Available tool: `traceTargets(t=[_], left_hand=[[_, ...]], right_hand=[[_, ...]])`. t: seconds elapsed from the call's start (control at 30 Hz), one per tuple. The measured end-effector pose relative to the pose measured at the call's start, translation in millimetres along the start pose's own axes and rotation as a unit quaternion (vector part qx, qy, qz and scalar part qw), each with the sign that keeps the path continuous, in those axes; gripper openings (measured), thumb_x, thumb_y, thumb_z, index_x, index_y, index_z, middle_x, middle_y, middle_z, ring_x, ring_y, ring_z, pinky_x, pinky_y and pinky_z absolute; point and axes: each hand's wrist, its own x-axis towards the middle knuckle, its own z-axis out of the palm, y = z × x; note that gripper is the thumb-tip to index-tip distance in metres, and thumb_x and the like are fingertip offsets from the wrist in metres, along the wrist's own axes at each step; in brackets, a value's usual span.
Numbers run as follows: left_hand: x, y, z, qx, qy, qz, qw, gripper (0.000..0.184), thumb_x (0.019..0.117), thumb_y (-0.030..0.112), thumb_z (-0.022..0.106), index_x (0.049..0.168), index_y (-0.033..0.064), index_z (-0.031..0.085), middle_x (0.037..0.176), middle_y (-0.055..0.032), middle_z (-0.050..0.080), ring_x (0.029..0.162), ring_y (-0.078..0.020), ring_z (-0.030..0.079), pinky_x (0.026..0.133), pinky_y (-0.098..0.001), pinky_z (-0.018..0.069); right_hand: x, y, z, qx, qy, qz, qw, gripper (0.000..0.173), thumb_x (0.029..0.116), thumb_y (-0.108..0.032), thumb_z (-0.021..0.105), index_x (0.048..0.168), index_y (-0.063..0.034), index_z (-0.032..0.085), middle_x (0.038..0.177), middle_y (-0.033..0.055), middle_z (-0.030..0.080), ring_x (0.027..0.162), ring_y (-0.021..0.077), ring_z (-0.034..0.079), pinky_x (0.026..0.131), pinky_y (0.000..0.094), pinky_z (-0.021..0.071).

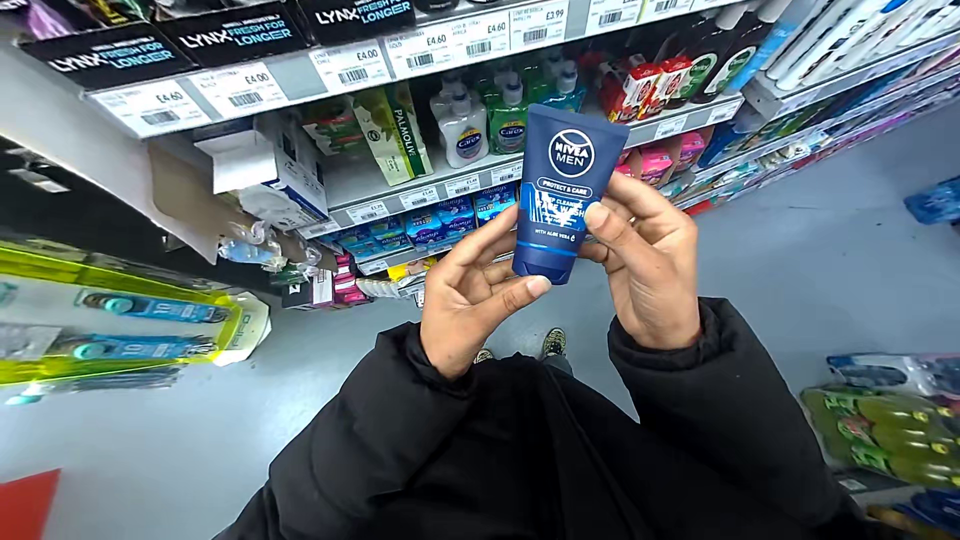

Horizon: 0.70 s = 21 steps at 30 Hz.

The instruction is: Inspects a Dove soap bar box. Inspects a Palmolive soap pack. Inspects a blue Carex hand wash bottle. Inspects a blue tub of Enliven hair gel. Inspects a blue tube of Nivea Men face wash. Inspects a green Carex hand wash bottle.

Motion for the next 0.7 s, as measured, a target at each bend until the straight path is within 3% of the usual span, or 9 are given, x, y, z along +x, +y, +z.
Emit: traceTargets(t=[0.7], left_hand=[[-15,12,-23,0.004,0.018,0.021,1.000,0.068,0.0893,-0.008,0.069,0.150,-0.0124,0.038,0.140,-0.0261,0.058,0.122,-0.0345,0.064,0.102,-0.0442,0.0574]], right_hand=[[3,8,29,-0.010,-0.033,-0.014,0.999,0.038,0.0973,0.001,0.062,0.134,0.0107,0.056,0.115,0.0178,0.072,0.099,0.0252,0.074,0.086,0.0402,0.0641]])
